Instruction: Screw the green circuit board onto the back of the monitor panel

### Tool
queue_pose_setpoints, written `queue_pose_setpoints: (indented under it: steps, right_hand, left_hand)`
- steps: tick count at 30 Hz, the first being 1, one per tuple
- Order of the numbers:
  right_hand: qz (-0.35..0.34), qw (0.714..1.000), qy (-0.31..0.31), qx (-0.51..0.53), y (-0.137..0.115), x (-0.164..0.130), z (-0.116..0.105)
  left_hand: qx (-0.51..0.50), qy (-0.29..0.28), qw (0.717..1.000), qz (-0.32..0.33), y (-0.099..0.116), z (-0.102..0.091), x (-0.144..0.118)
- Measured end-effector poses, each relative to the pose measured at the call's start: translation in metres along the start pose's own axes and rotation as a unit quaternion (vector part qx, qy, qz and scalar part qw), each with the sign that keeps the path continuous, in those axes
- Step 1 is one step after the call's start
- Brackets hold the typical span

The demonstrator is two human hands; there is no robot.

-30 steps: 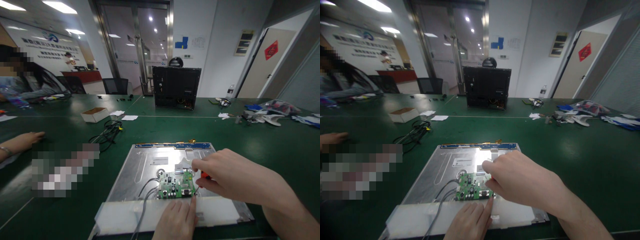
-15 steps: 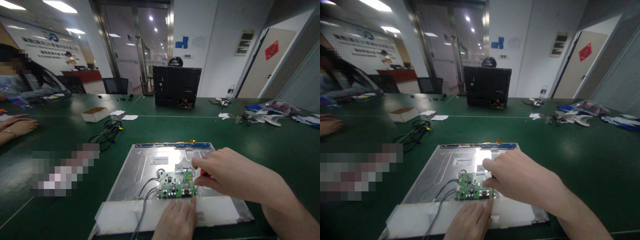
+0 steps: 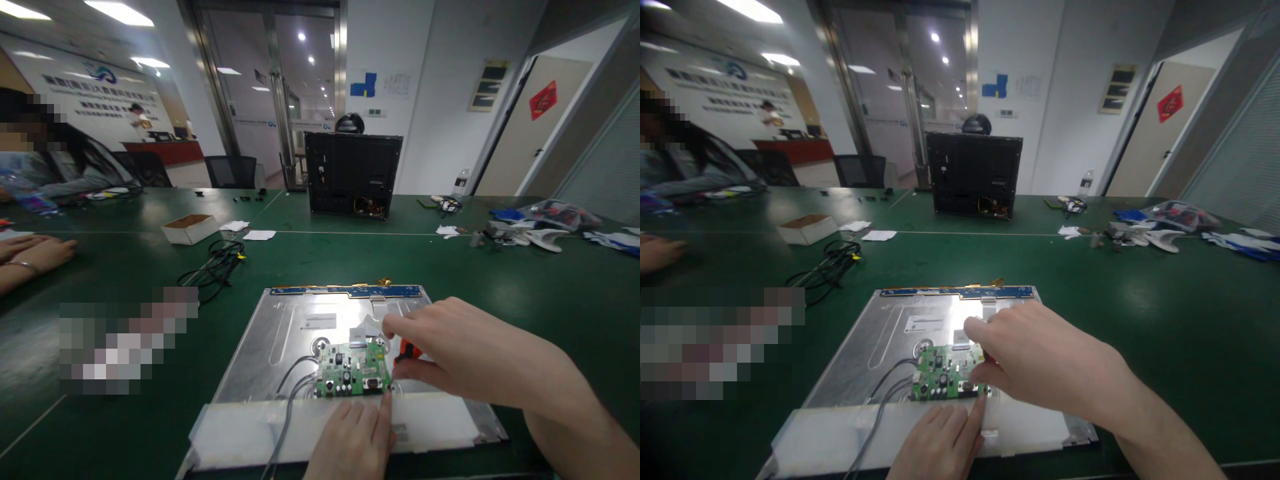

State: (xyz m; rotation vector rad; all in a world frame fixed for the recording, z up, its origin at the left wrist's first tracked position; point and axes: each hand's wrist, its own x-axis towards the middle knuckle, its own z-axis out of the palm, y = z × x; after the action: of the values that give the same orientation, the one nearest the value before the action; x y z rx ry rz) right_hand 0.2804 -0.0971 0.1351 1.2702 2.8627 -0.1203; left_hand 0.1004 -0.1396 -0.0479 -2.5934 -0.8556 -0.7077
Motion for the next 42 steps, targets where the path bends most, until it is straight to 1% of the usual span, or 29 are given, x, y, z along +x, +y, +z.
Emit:
queue_pose_setpoints:
  steps: [5, 10, 17, 23, 32, 42]
  right_hand:
    - [0.002, 1.0, 0.006, -0.012, 0.0029, 0.0017, 0.004]
    - [-0.006, 1.0, 0.005, -0.013, 0.002, -0.0008, 0.0029]
    - [-0.042, 0.999, 0.01, -0.003, -0.001, -0.0025, -0.0022]
    - [-0.061, 0.998, 0.004, 0.022, -0.0013, -0.0037, -0.0016]
    - [-0.037, 0.999, -0.008, 0.027, -0.0024, -0.0012, -0.0034]
    - [-0.033, 0.999, 0.017, -0.008, -0.0009, -0.0009, -0.0018]
  left_hand:
    - [0.002, 0.005, 1.0, -0.002, -0.0006, -0.0002, 0.0008]
    - [0.002, 0.005, 1.0, 0.0, -0.0001, -0.0013, 0.0012]
    - [0.004, 0.005, 1.0, -0.001, -0.0003, -0.0026, 0.0011]
    - [0.005, 0.008, 1.0, -0.002, -0.0004, -0.0024, 0.0035]
    - [0.003, 0.01, 1.0, 0.001, 0.0, -0.0017, 0.0014]
    - [0.008, -0.001, 1.0, 0.0, 0.0005, -0.0012, 0.0007]
